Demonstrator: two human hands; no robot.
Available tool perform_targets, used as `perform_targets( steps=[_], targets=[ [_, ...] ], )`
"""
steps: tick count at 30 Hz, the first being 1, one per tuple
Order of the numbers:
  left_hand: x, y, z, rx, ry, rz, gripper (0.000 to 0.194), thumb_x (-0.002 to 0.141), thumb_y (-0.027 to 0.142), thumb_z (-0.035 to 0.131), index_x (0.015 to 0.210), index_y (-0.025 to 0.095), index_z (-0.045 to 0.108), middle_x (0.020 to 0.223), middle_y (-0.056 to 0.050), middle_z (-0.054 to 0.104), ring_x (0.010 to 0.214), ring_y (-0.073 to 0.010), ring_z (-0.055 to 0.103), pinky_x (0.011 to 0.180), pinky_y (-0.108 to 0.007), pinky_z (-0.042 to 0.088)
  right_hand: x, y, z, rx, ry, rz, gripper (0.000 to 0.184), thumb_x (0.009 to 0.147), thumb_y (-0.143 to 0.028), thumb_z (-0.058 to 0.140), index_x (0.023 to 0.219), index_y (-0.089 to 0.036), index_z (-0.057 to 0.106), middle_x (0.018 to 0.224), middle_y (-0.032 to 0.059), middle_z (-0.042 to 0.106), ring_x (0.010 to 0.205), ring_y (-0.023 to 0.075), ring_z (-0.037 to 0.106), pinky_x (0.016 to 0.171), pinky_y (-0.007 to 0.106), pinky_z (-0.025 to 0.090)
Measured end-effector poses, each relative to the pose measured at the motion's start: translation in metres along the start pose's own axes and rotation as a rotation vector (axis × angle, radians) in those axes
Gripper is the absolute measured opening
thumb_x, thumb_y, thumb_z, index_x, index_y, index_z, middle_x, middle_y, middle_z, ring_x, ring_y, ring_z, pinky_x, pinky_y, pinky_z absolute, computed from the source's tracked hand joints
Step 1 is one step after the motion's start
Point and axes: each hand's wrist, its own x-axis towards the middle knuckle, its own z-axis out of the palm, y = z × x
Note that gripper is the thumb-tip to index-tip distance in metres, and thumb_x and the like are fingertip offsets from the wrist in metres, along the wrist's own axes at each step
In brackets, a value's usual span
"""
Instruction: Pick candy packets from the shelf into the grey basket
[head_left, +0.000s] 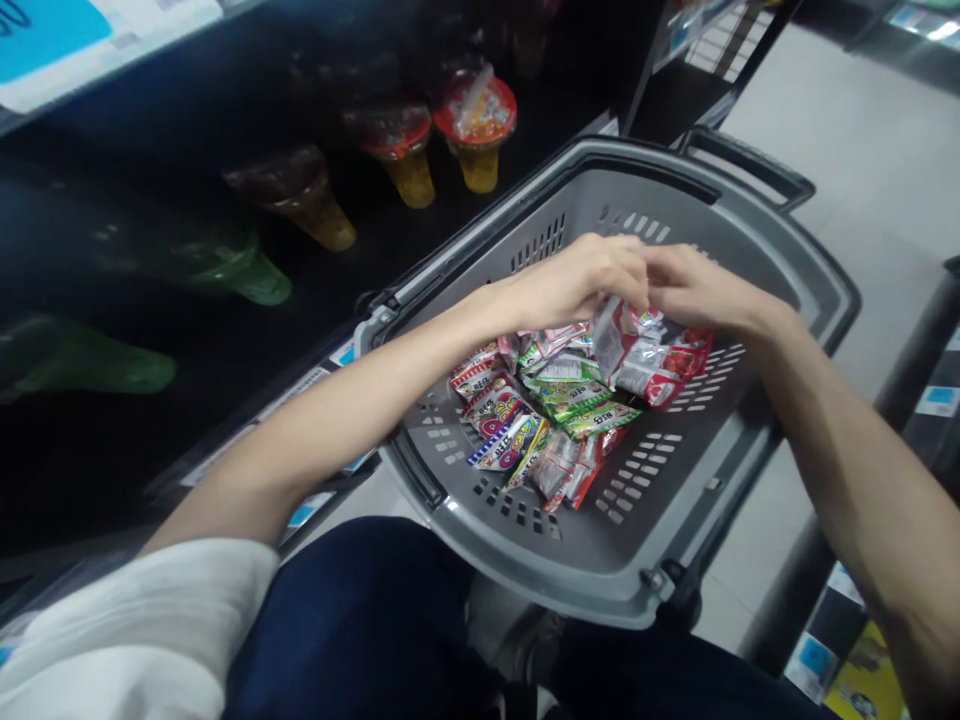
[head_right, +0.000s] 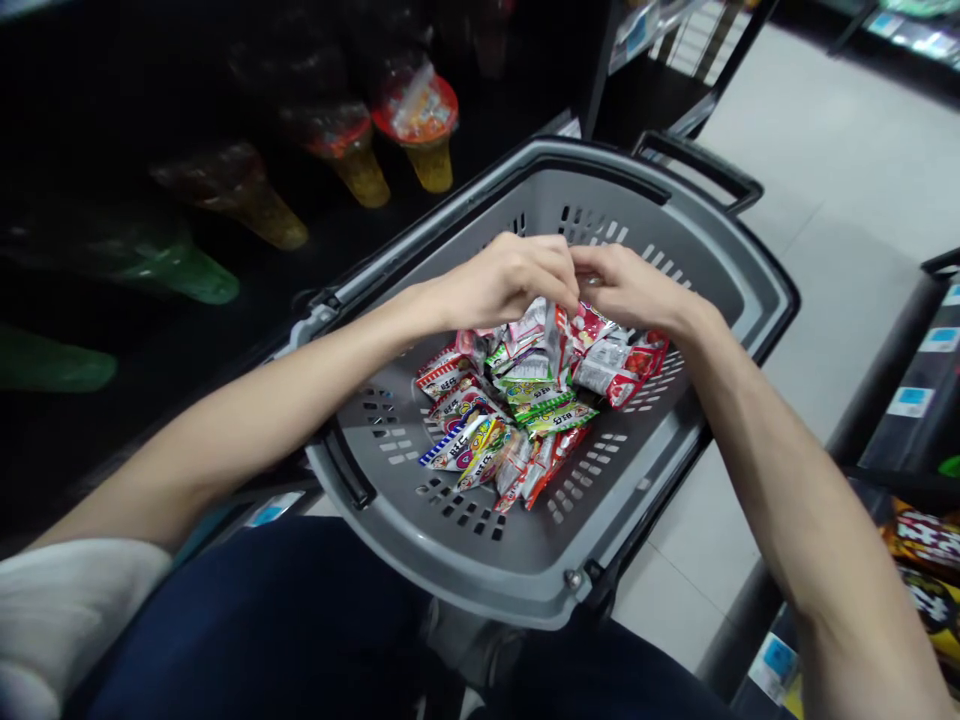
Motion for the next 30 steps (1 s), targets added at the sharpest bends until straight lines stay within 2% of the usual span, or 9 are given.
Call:
perform_targets(
  steps=[4,7,9,16,20,22,24,27,30],
  targets=[
    [-0.001,0.008,-0.01,0.004,0.149,0.022,0.042,0.103,0.022,0.038,0.09,0.022,0.078,0.103,-0.002,0.077,0.116,-0.0174,0.064,0.11,-0.039,0.047,-0.001,-0.008,-0.001,0.378,0.141,0.019,0.034,0.075,-0.044,0.075,0.09,-0.02,0.058,0.089,0.0011,0.061,0.082,0.0132,0.053,0.085,0.03,0.049],
    [-0.003,0.007,-0.015,0.026,0.233,-0.106,0.039,0.103,0.035,0.045,0.082,0.022,0.074,0.109,-0.002,0.076,0.126,-0.0214,0.061,0.109,-0.042,0.05,-0.003,-0.009,-0.002,0.594,0.265,-0.01,0.04,0.072,-0.046,0.085,0.089,-0.019,0.06,0.09,0.0003,0.061,0.08,0.0104,0.054,0.084,0.028,0.048],
    [-0.005,0.004,-0.017,0.018,0.272,-0.204,0.035,0.1,0.041,0.052,0.08,0.022,0.073,0.116,-0.002,0.074,0.13,-0.0245,0.06,0.105,-0.044,0.053,-0.005,-0.009,-0.002,0.649,0.284,-0.034,0.043,0.073,-0.05,0.087,0.094,-0.02,0.064,0.091,0.0007,0.064,0.08,0.0109,0.056,0.084,0.028,0.05],
    [-0.003,-0.002,-0.013,-0.15,0.385,-0.266,0.03,0.091,0.047,0.069,0.088,0.018,0.074,0.125,-0.006,0.069,0.123,-0.0251,0.065,0.102,-0.043,0.056,-0.01,-0.012,0.0,0.501,0.353,-0.006,0.043,0.07,-0.057,0.09,0.086,-0.021,0.069,0.082,0.0008,0.069,0.073,0.0123,0.058,0.075,0.029,0.054],
    [0.002,0.0,-0.014,-0.329,0.485,-0.314,0.029,0.098,0.042,0.059,0.106,0.018,0.071,0.113,-0.005,0.073,0.113,-0.0225,0.07,0.1,-0.044,0.056,-0.009,-0.008,0.0,0.39,0.43,0.038,0.054,0.066,-0.066,0.088,0.086,-0.02,0.069,0.079,0.0021,0.067,0.072,0.0143,0.06,0.071,0.031,0.054],
    [0.003,0.0,-0.015,-0.427,0.533,-0.355,0.029,0.101,0.039,0.053,0.111,0.017,0.069,0.107,-0.005,0.074,0.108,-0.0207,0.071,0.097,-0.043,0.057,-0.006,-0.004,0.0,0.355,0.479,0.015,0.053,0.068,-0.066,0.087,0.085,-0.02,0.069,0.079,0.0015,0.066,0.072,0.0141,0.06,0.069,0.03,0.054],
    [0.003,-0.001,-0.015,-0.484,0.559,-0.385,0.027,0.098,0.038,0.058,0.109,0.015,0.068,0.103,-0.006,0.074,0.103,-0.0199,0.071,0.093,-0.039,0.057,-0.004,0.002,0.001,0.362,0.531,-0.07,0.047,0.071,-0.062,0.087,0.081,-0.02,0.07,0.077,0.0003,0.064,0.069,0.0124,0.058,0.064,0.028,0.051],
    [0.003,-0.002,-0.012,-0.487,0.559,-0.379,0.024,0.084,0.032,0.076,0.099,0.014,0.069,0.098,-0.007,0.074,0.097,-0.0188,0.071,0.089,-0.034,0.056,-0.001,0.005,0.002,0.421,0.551,-0.166,0.04,0.07,-0.055,0.091,0.075,-0.02,0.071,0.073,-0.0005,0.063,0.065,0.0106,0.055,0.059,0.025,0.047],
    [0.003,-0.002,-0.008,-0.468,0.551,-0.386,0.021,0.078,0.027,0.078,0.092,0.014,0.069,0.094,-0.006,0.073,0.092,-0.0165,0.068,0.084,-0.03,0.054,0.0,0.003,0.002,0.456,0.522,-0.186,0.036,0.066,-0.05,0.094,0.073,-0.021,0.073,0.07,-0.0005,0.063,0.063,0.0106,0.054,0.057,0.025,0.046]
  ],
)
